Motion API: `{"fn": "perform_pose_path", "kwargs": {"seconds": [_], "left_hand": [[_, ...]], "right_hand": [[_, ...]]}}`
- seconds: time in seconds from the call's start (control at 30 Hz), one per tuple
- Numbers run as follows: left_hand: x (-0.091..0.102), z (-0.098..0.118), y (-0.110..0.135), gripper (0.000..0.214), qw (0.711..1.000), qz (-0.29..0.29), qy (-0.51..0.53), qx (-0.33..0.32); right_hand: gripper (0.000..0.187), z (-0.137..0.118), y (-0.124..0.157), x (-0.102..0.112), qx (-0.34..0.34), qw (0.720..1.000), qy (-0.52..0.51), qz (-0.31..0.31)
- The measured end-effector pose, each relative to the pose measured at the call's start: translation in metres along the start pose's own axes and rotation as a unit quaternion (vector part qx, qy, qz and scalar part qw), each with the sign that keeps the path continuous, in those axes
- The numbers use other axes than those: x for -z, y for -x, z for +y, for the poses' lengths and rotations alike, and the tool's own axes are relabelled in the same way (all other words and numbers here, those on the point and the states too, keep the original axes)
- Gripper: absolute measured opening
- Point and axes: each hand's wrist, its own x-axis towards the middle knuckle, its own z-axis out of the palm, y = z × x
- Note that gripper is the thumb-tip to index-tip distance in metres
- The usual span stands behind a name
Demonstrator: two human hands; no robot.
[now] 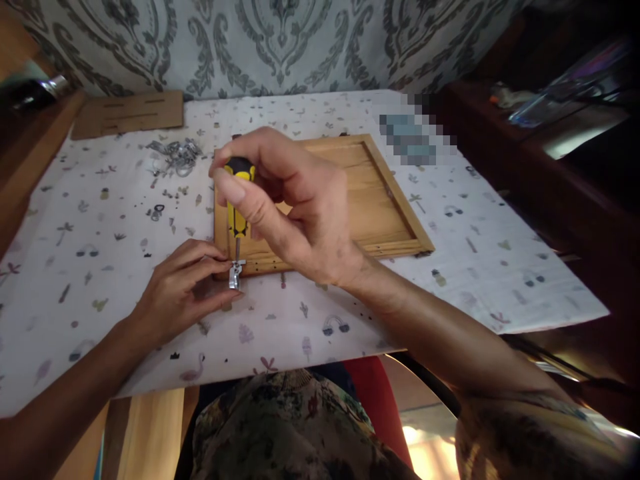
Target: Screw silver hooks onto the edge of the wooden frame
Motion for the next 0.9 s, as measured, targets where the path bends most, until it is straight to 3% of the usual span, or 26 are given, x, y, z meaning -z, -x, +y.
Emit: {"fn": "perform_pose_path", "kwargs": {"seconds": [0.23, 0.43, 0.63, 0.77, 0.9], "left_hand": [[0.000, 0.001, -0.001, 0.024, 1.000, 0.004, 0.001, -0.002], [0.001, 0.000, -0.001, 0.021, 1.000, 0.003, 0.006, -0.001], [0.000, -0.001, 0.000, 0.021, 1.000, 0.006, 0.010, 0.005], [0.000, -0.001, -0.001, 0.020, 1.000, 0.006, 0.008, 0.008], [-0.001, -0.001, -0.001, 0.019, 1.000, 0.013, 0.009, 0.008]], "right_hand": [[0.010, 0.006, 0.001, -0.005, -0.002, 0.999, 0.041, -0.019], [0.010, 0.015, 0.000, -0.010, 0.092, 0.996, 0.007, -0.003], [0.005, 0.015, -0.001, -0.011, 0.020, 0.999, 0.007, -0.033], [0.016, 0.014, -0.002, -0.012, 0.021, 0.997, -0.055, -0.041], [0.030, 0.014, -0.003, -0.016, -0.026, 0.998, -0.043, -0.026]]}}
